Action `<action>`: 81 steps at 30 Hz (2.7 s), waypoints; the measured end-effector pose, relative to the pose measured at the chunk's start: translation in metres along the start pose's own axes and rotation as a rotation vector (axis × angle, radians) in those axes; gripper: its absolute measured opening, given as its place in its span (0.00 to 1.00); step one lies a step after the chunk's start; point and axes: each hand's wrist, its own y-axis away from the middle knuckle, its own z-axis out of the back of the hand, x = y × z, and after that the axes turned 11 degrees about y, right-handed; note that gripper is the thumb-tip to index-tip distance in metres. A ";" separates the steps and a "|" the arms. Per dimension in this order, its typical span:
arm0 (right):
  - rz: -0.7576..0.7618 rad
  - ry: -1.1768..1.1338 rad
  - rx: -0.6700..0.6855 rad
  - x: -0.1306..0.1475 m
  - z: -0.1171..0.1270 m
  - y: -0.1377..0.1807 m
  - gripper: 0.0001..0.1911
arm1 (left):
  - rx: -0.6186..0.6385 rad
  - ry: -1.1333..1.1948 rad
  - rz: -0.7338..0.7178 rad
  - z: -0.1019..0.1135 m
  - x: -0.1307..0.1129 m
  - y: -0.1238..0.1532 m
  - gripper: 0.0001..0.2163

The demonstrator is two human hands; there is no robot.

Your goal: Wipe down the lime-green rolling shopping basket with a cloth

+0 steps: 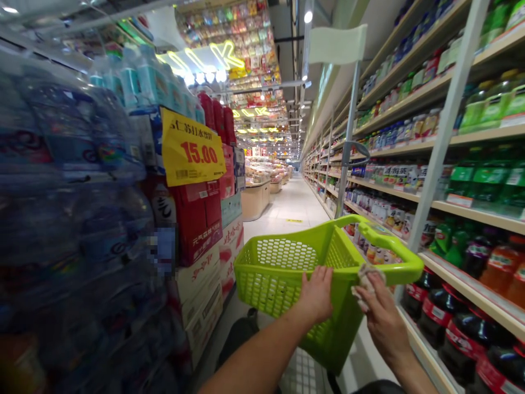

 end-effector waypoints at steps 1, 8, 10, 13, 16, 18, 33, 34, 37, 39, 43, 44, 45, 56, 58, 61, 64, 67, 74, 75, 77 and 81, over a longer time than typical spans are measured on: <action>0.050 -0.035 0.031 0.008 0.000 0.014 0.15 | -0.006 0.001 0.002 0.000 0.001 0.002 0.42; -0.191 0.091 -0.119 -0.026 0.035 -0.011 0.23 | -0.030 0.028 -0.019 0.002 0.002 0.009 0.43; -0.314 0.142 -0.146 -0.043 0.041 -0.038 0.24 | -0.059 0.035 -0.007 0.000 0.002 0.009 0.42; -0.291 0.123 -0.105 -0.038 0.033 -0.045 0.22 | -0.055 0.035 0.003 -0.002 0.001 0.007 0.42; -0.062 0.010 -0.069 -0.006 0.018 -0.018 0.18 | -0.026 0.011 0.013 -0.002 0.002 0.006 0.42; 0.080 -0.095 0.015 0.010 0.013 -0.005 0.17 | -0.024 -0.016 0.028 -0.001 0.003 0.005 0.41; 0.148 -0.103 0.107 0.014 0.012 0.018 0.14 | -0.017 -0.170 0.032 -0.002 0.005 0.002 0.40; 0.169 -0.113 0.115 0.018 0.012 0.021 0.14 | -0.014 -0.177 0.025 -0.002 0.006 0.002 0.40; 0.031 -0.090 0.021 0.005 0.023 -0.001 0.16 | -0.008 -0.203 0.012 -0.001 0.008 0.003 0.41; -0.121 -0.028 -0.073 -0.012 0.030 -0.026 0.18 | -0.005 -0.217 0.013 0.000 0.008 0.004 0.41; -0.129 0.031 -0.072 -0.017 0.027 -0.037 0.18 | -0.002 -0.208 0.014 0.000 0.009 0.004 0.40; -0.056 0.017 -0.032 -0.011 0.024 -0.030 0.18 | -0.004 -0.201 0.011 0.000 0.009 0.004 0.40; 0.032 -0.006 0.014 -0.003 0.022 -0.021 0.17 | -0.008 -0.194 0.010 -0.001 0.010 0.004 0.40; -0.116 0.067 -0.054 -0.039 0.040 -0.070 0.18 | -0.024 -0.137 0.031 -0.001 0.013 0.004 0.41; -0.009 0.036 -0.006 -0.032 0.034 -0.061 0.18 | -0.010 -0.136 0.031 0.000 0.012 0.005 0.42; 0.194 -0.047 0.055 -0.014 0.028 -0.043 0.18 | -0.002 -0.143 0.027 0.001 0.013 0.005 0.41; 0.152 -0.020 0.024 -0.026 0.033 -0.049 0.17 | 0.005 -0.146 0.027 0.002 0.013 0.005 0.41; -0.101 0.125 -0.041 -0.055 0.040 -0.070 0.17 | 0.001 -0.138 0.025 0.002 0.013 0.006 0.40; 0.170 -0.015 0.083 0.003 0.006 -0.068 0.15 | -0.034 -0.147 0.018 -0.002 0.015 0.006 0.39; 0.218 -0.029 0.094 0.010 0.002 -0.065 0.16 | -0.036 -0.152 0.009 -0.003 0.016 0.006 0.39; 0.202 -0.008 0.074 0.003 0.003 -0.063 0.17 | -0.037 -0.151 0.004 -0.003 0.017 0.005 0.39; -0.043 0.115 -0.006 -0.059 0.027 -0.071 0.17 | -0.043 -0.116 0.020 -0.004 0.014 0.006 0.40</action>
